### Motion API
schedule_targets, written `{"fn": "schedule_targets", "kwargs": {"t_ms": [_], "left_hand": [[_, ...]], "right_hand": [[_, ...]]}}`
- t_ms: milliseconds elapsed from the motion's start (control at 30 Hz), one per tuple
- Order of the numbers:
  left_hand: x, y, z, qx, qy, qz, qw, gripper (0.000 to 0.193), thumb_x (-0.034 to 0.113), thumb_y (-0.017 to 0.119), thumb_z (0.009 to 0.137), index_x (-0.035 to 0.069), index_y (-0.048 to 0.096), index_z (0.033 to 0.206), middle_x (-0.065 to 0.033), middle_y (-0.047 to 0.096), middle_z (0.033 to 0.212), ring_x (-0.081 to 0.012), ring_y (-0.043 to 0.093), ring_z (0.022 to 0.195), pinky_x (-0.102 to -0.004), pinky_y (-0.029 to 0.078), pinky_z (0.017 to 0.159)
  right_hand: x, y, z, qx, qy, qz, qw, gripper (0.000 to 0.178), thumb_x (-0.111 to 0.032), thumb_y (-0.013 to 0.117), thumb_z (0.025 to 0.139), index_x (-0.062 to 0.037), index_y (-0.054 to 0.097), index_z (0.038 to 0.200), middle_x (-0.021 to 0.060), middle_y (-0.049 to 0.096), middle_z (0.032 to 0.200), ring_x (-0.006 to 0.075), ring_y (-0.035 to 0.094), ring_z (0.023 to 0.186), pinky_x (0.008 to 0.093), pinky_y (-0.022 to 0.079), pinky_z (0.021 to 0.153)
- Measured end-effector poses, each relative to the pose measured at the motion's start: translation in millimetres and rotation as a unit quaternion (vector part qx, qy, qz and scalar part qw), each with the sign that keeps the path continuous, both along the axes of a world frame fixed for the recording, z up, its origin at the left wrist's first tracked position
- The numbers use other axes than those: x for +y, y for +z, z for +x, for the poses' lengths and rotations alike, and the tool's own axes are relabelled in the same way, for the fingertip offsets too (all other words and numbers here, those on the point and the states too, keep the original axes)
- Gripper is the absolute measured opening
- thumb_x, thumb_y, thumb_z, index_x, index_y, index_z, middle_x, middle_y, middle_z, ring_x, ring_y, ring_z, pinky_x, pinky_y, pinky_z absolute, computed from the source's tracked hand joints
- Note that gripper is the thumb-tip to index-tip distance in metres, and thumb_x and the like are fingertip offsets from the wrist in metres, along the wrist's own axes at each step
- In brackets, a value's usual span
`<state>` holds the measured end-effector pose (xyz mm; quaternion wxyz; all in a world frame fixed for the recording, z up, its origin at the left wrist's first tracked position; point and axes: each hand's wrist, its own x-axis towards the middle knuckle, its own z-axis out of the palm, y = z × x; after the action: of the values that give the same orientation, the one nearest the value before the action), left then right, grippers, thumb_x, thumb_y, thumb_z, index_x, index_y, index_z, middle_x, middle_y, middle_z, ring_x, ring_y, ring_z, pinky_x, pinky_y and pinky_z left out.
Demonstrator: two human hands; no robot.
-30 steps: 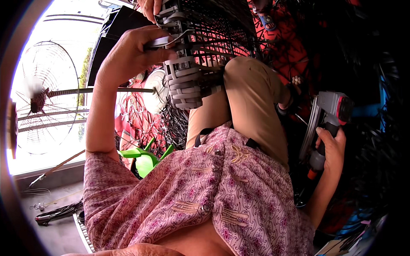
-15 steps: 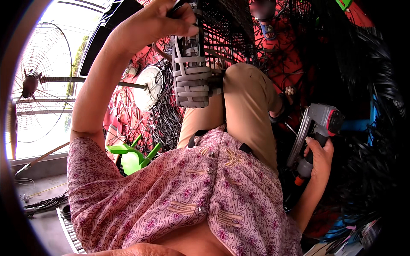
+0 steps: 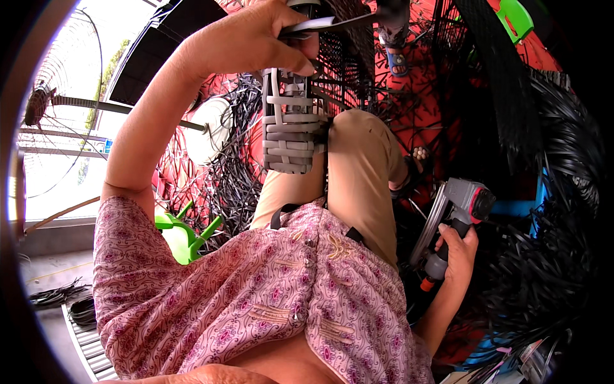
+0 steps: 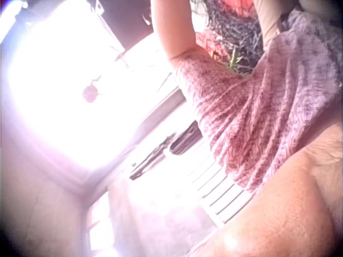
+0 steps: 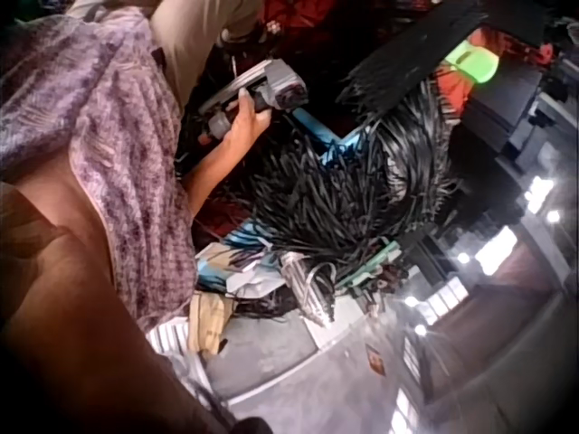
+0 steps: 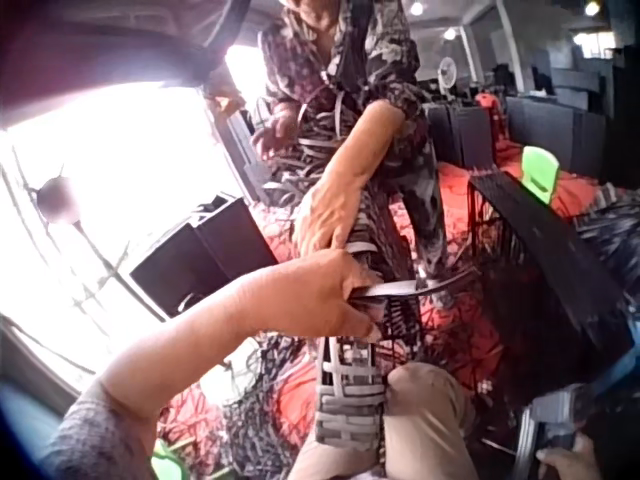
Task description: The person weaves a basket using grey plastic strips, interlacing them by hand and securing the structure with a staple gun. The person sits on the floor surrounded by materials and tools, repeatedly threading the strips and stapling them to maintain the basket's shape.
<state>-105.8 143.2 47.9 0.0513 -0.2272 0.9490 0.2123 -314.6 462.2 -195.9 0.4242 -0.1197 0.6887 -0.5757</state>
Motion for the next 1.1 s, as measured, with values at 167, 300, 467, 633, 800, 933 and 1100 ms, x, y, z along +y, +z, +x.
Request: {"fn": "schedule_targets", "kwargs": {"t_ms": [167,300,467,633,800,933,1100], "left_hand": [[-11,-35,15,0.11,-0.087,-0.15,0.979,0.019,0.02,0.079,0.073,0.009,0.071,0.086,-0.0012,0.059,0.076,-0.0148,0.054,0.08,-0.0319,0.035,0.09],[-21,-34,20,0.026,-0.087,-0.025,0.996,0.013,0.014,0.073,0.08,0.009,0.072,0.091,-0.0033,0.058,0.079,-0.017,0.056,0.088,-0.037,0.034,0.095],[10,-40,43,0.121,-0.149,-0.173,0.966,0.025,0.001,0.067,0.079,0.005,0.07,0.103,-0.0079,0.06,0.086,-0.0208,0.064,0.07,-0.0346,0.053,0.063],[36,-69,69,0.268,-0.034,-0.098,0.958,0.024,-0.005,0.069,0.075,0.004,0.069,0.097,-0.0079,0.062,0.09,-0.0202,0.065,0.084,-0.0304,0.053,0.07],[33,-77,71,0.35,0.069,-0.017,0.934,0.015,-0.01,0.067,0.076,-0.001,0.067,0.089,-0.009,0.063,0.091,-0.0147,0.062,0.084,-0.0259,0.05,0.069],[17,-57,62,0.316,0.07,-0.037,0.945,0.015,-0.009,0.061,0.079,-0.001,0.067,0.091,-0.0051,0.061,0.088,-0.0112,0.057,0.079,-0.0239,0.045,0.067],[1,-54,60,0.241,-0.014,-0.103,0.965,0.017,-0.002,0.061,0.081,0.001,0.068,0.097,-0.005,0.06,0.085,-0.0142,0.057,0.078,-0.0275,0.044,0.068]], "right_hand": [[-2,0,0,0.002,-0.001,0.004,1.0,0.015,-0.006,0.071,0.078,-0.0025,0.058,0.085,0.0025,0.056,0.065,0.0117,0.053,0.057,0.0251,0.042,0.055],[-3,3,2,0.011,-0.009,0.023,1.0,0.015,-0.006,0.071,0.078,-0.0028,0.058,0.085,0.0022,0.056,0.065,0.0114,0.053,0.056,0.0248,0.041,0.054],[-3,5,1,-0.01,-0.001,0.004,1.0,0.015,-0.008,0.071,0.079,-0.0028,0.059,0.086,0.0027,0.056,0.065,0.0119,0.053,0.056,0.0251,0.042,0.054],[-2,-1,-3,-0.006,-0.005,0.029,1.0,0.017,-0.009,0.072,0.078,-0.0028,0.059,0.087,0.0032,0.057,0.065,0.0131,0.054,0.056,0.026,0.042,0.054],[-5,0,-2,0.001,-0.01,0.025,1.0,0.018,-0.01,0.073,0.078,-0.0028,0.059,0.087,0.0034,0.057,0.064,0.0141,0.053,0.055,0.0268,0.043,0.053],[-6,7,1,0.004,-0.005,0.033,0.999,0.018,-0.011,0.073,0.078,-0.003,0.059,0.087,0.0033,0.057,0.065,0.0134,0.053,0.056,0.0262,0.042,0.053],[-5,8,2,-0.003,-0.002,0.011,1.0,0.017,-0.01,0.072,0.078,-0.0031,0.059,0.086,0.0024,0.056,0.066,0.0121,0.053,0.057,0.025,0.042,0.054]]}}
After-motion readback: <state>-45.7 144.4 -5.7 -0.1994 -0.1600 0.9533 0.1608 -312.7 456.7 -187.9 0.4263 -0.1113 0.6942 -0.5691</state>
